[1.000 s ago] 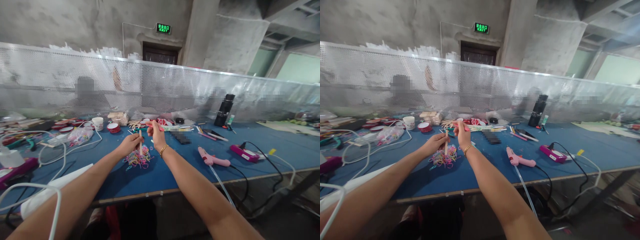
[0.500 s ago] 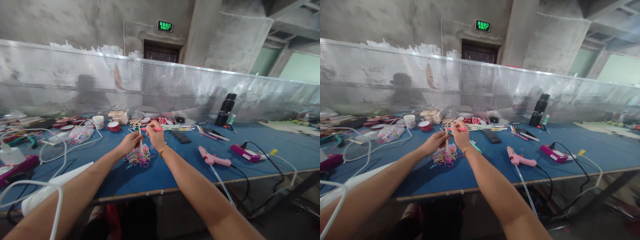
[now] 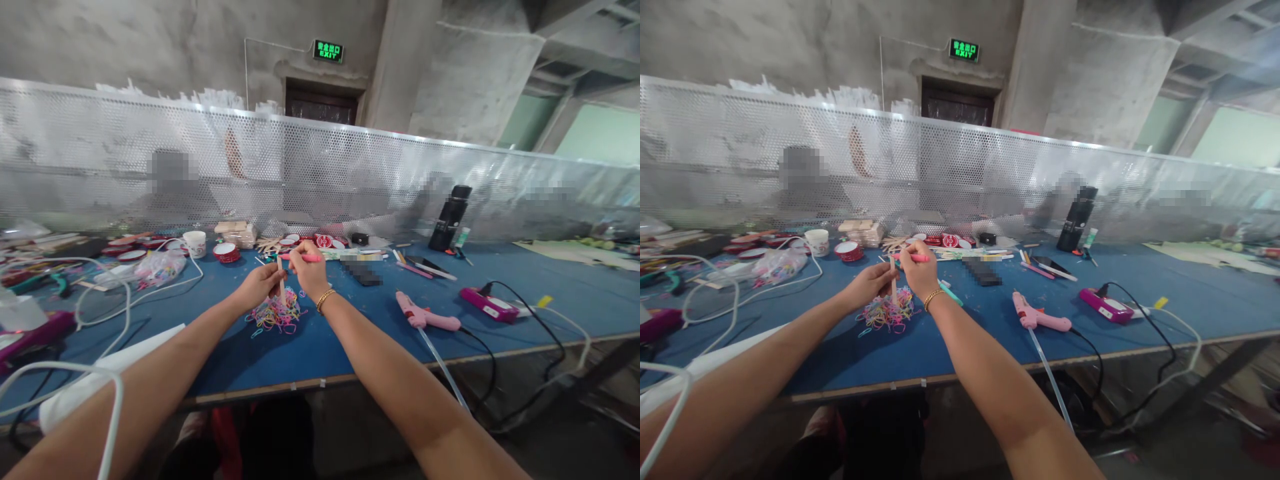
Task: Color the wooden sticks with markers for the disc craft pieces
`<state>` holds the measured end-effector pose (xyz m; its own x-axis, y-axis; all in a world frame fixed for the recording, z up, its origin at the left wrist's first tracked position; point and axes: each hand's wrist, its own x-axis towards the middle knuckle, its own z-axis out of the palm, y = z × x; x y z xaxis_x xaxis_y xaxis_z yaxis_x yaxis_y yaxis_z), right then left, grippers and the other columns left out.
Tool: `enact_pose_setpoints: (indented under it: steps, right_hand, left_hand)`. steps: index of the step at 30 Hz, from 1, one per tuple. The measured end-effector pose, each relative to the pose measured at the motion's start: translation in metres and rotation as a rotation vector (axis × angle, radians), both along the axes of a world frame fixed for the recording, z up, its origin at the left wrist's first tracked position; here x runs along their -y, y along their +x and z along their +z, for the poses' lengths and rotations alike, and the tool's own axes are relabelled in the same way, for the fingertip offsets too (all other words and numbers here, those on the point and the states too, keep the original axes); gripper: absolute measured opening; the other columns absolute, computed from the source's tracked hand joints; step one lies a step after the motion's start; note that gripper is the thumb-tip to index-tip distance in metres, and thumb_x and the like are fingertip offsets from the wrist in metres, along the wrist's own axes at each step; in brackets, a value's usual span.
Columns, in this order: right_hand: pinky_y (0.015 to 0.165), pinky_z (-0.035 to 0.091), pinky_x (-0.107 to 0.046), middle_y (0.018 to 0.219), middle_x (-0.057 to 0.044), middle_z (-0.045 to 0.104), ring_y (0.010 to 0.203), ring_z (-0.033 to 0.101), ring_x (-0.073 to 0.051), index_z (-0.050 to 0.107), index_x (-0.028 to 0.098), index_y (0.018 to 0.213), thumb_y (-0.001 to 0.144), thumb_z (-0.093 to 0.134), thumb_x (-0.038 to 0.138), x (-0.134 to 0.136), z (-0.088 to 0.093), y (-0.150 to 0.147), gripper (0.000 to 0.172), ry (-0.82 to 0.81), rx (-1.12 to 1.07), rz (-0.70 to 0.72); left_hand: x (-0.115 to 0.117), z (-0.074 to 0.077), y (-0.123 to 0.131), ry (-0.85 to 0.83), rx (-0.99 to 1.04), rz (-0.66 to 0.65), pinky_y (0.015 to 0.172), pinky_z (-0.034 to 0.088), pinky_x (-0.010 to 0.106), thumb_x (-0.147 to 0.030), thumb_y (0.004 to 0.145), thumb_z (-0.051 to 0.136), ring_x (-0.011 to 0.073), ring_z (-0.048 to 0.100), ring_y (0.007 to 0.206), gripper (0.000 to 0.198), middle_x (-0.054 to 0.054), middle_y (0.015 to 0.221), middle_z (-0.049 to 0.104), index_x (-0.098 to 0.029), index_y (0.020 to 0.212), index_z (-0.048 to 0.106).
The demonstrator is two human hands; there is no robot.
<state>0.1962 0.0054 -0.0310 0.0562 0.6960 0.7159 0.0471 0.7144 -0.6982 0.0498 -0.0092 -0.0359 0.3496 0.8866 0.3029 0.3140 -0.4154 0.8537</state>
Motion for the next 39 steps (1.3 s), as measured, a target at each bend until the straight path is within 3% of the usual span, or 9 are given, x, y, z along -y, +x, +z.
enact_pose_setpoints:
  steps: [26, 39]
  right_hand:
    - [0.059, 0.041, -0.022, 0.058, 0.006, 0.053, 0.054, 0.05, -0.01, 0.047, 0.022, 0.07, 0.082, 0.051, 0.029, 0.0, 0.0008, -0.0006, 0.015, -0.013, -0.016, 0.021]
    - [0.06, 0.041, -0.023, 0.059, 0.005, 0.053, 0.057, 0.049, -0.011, 0.047, 0.022, 0.069, 0.08, 0.051, 0.029, -0.0007, 0.0028, 0.0014, 0.014, -0.007, 0.001, -0.04]
  left_hand:
    - [0.0014, 0.0014, 0.0003, -0.015, 0.012, -0.001, 0.042, 0.033, 0.02, -0.046, 0.084, 0.053, 0.0089, 0.046, 0.04, 0.03, -0.004, 0.048, 0.053, -0.017, 0.077, 0.052]
    - [0.0038, 0.0037, 0.0012, -0.02, 0.017, 0.008, 0.042, 0.032, 0.02, -0.044, 0.084, 0.054, 0.0082, 0.046, 0.039, 0.028, -0.004, 0.047, 0.053, -0.017, 0.076, 0.052]
